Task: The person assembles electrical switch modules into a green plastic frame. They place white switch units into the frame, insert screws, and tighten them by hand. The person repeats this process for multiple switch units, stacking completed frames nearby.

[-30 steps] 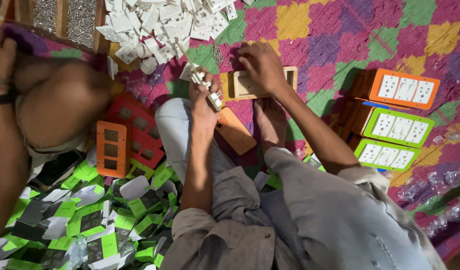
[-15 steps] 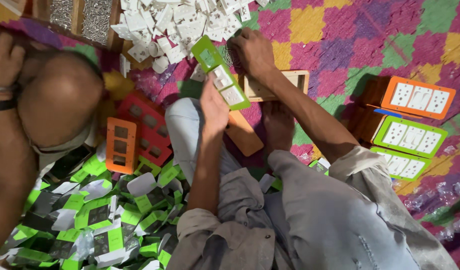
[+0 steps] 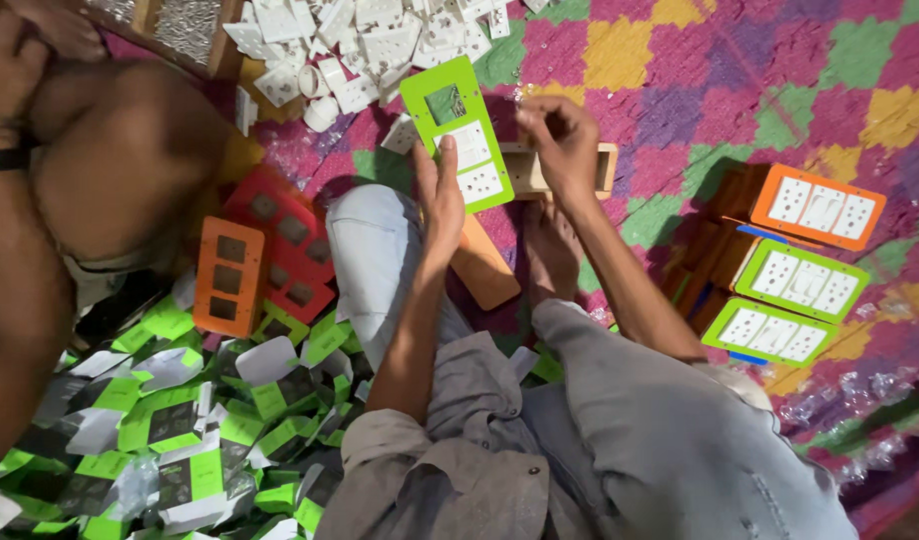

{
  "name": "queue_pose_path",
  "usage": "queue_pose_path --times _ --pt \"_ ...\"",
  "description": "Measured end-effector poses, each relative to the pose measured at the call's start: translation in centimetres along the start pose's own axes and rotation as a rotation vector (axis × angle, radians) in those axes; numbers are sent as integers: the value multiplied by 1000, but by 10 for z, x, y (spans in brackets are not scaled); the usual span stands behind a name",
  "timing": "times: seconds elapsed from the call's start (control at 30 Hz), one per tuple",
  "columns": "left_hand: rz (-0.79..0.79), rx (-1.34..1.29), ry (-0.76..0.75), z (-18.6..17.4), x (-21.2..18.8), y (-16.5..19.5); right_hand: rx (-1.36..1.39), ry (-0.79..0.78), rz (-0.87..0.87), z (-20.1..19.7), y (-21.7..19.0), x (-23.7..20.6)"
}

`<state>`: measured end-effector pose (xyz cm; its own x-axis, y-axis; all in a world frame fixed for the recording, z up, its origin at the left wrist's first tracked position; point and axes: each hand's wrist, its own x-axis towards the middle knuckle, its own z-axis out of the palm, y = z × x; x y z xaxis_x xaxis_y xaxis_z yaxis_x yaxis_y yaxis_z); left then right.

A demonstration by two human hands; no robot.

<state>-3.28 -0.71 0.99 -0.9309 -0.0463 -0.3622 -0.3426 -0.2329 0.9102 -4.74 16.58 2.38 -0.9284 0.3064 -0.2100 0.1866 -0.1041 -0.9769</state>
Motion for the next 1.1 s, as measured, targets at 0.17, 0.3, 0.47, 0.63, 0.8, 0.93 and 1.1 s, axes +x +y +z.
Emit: queue_pose_path --times 0.17,0.3,0.47,0.63,0.8,0.93,1.1 --pt "200 253 -4 8 -3 -3 98 -73 16 -7 -13 -32" --pt "215 333 -12 11 -11 5 -53 -111 -71 4 -30 -34" --pt "278 447 -16 14 -15 17 -189 -74 -91 12 -48 -38" --pt "286 533 -15 17 -16 19 -202 -51 -139 11 -50 -37" --pt "384 637 -28 17 -18 19 -257 -65 -226 9 -47 -36" --pt "426 657 -51 17 -17 20 -284 -65 -248 9 -47 -35" --pt "411 608 -52 15 -17 22 -267 -129 -222 7 -48 -35"
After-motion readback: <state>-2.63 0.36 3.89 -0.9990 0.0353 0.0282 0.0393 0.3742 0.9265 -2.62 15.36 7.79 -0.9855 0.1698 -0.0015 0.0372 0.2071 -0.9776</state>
